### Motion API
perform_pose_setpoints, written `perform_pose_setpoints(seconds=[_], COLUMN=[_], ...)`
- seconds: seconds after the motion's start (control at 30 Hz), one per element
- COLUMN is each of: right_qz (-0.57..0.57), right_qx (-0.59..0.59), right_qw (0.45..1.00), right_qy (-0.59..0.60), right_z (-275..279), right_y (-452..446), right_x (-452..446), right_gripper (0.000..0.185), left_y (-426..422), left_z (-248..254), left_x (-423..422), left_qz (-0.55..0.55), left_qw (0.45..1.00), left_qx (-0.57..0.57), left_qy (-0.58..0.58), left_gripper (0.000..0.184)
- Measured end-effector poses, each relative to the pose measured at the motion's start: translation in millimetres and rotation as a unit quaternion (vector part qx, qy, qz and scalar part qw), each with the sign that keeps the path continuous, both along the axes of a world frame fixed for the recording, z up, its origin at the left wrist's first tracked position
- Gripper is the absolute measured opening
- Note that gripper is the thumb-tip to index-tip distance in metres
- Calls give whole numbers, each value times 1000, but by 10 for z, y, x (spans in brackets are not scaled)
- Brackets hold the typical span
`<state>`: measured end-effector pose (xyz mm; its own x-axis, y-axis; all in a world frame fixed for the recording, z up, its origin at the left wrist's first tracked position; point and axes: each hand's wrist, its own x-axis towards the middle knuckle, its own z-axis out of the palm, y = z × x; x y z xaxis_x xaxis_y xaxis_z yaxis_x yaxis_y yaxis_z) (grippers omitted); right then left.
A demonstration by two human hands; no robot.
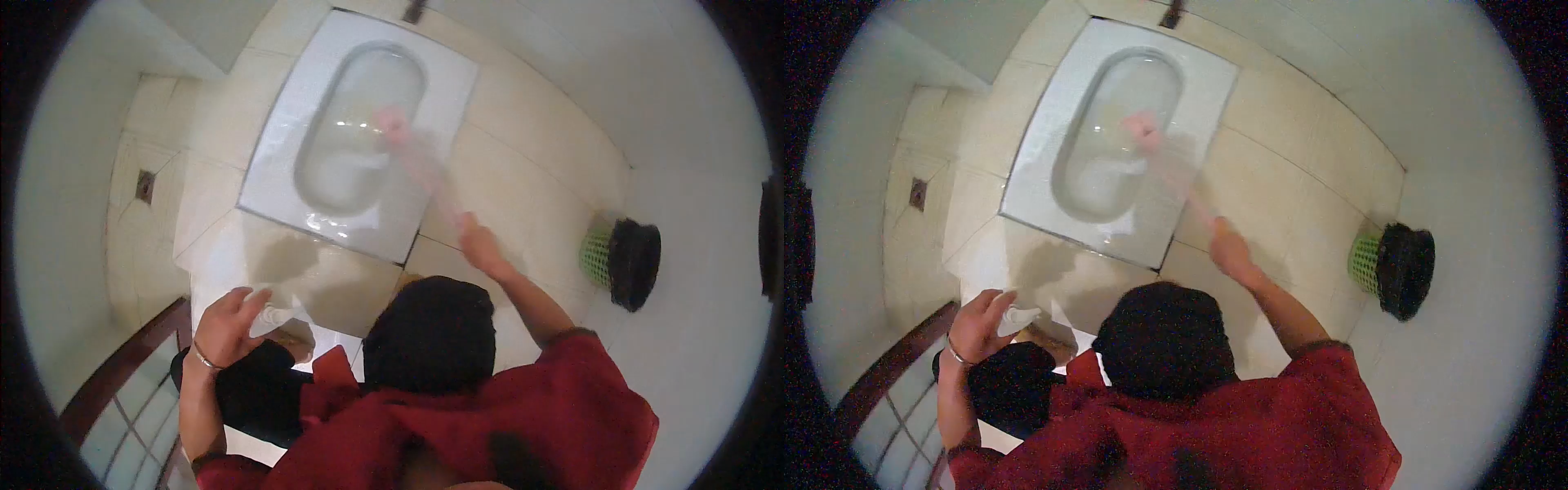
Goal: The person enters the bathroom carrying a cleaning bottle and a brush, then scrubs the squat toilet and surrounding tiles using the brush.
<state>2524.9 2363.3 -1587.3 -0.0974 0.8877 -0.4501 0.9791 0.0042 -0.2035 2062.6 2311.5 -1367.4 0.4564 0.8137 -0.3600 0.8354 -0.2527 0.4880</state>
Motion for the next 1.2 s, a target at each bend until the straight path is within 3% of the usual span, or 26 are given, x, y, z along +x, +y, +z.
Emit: perform_pose_setpoints(seconds=[0.03, 0.07, 0.1, 0.13, 0.17, 0.2, 0.23, 0.3, 0.33, 0.4, 0.53, 0.63, 0.7, 0.73, 0.8, 0.87, 0.97, 1.0, 1.03, 1.17, 1.2], right_qz=[81, -68, -176, 1, 194, 333, 345, 192, 35, 102, 226, 280, 347, 346, 373, 482, 590, 334, 47, 21, -43], right_qx=[144, -11, 58, 87, 167, 272, 49, -43, 87, -66, -158, -109, -128, -125, -73, -147, -128, -236, -322, -211, -198], right_qw=[986, 996, 980, 996, 955, 869, 883, 953, 993, 991, 958, 951, 907, 907, 914, 862, 797, 910, 939, 955, 947], right_qy=[4, -51, 69, -17, -150, -246, -314, -230, -69, -62, -78, -69, -203, -205, -142, -49, 5, 63, 116, 205, 248], right_z=[-94, 9, 96, -149, -390, -634, -620, -820, -1029, -325, 114, 146, 170, 21, -672, -1475, -718, -201, 72, -437, -409], right_y=[-30, 235, 383, 586, 788, 986, 1144, 812, 405, 193, -28, 85, 207, 236, 178, -33, -510, -678, -734, -406, -295], right_x=[99, 133, 253, 467, 675, 885, 501, -238, -613, -1765, -2653, -3151, -3521, -3587, -3580, -3425, -3757, -3991, -4095, -3867, -3698], right_gripper=[47, 44, 36, 32, 28, 25, 29, 41, 47, 51, 39, 28, 23, 23, 22, 22, 24, 26, 29, 35, 38], left_y=[-73, -137, -194, -258, -330, -410, -510, -704, -798, -962, -1369, -1628, -1730, -1765, -1818, -1875, -1995, -1989, -1973, -1953, -1934], left_z=[-5, -43, -104, -186, -275, -358, -426, -598, -664, -748, -756, -732, -740, -732, -697, -622, -580, -513, -468, -435, -408], left_x=[-161, -319, -474, -630, -784, -942, -1119, -1491, -1655, -1935, -2317, -2510, -2635, -2675, -2735, -2799, -2843, -2832, -2815, -2724, -2685], left_qz=[-5, 7, 3, -2, 11, 13, 16, 21, 7, 0, 10, 36, 28, 28, 27, 27, 29, 32, 34, 40, 40], left_qw=[1000, 1000, 1000, 1000, 1000, 1000, 999, 999, 1000, 1000, 999, 999, 999, 998, 998, 998, 996, 997, 998, 995, 995], left_qx=[5, 0, 8, 16, 11, -2, -14, -38, -17, 2, 49, 36, 30, 33, 38, 38, 68, 51, 34, 72, 72], left_qy=[-6, -4, 9, 23, 25, 28, 31, 17, 3, -8, -20, -20, -35, -36, -52, -45, -50, -42, -33, -51, -50], left_gripper=[69, 69, 69, 69, 69, 67, 65, 66, 69, 71, 68, 63, 59, 59, 57, 57, 56, 56, 57, 58, 58])
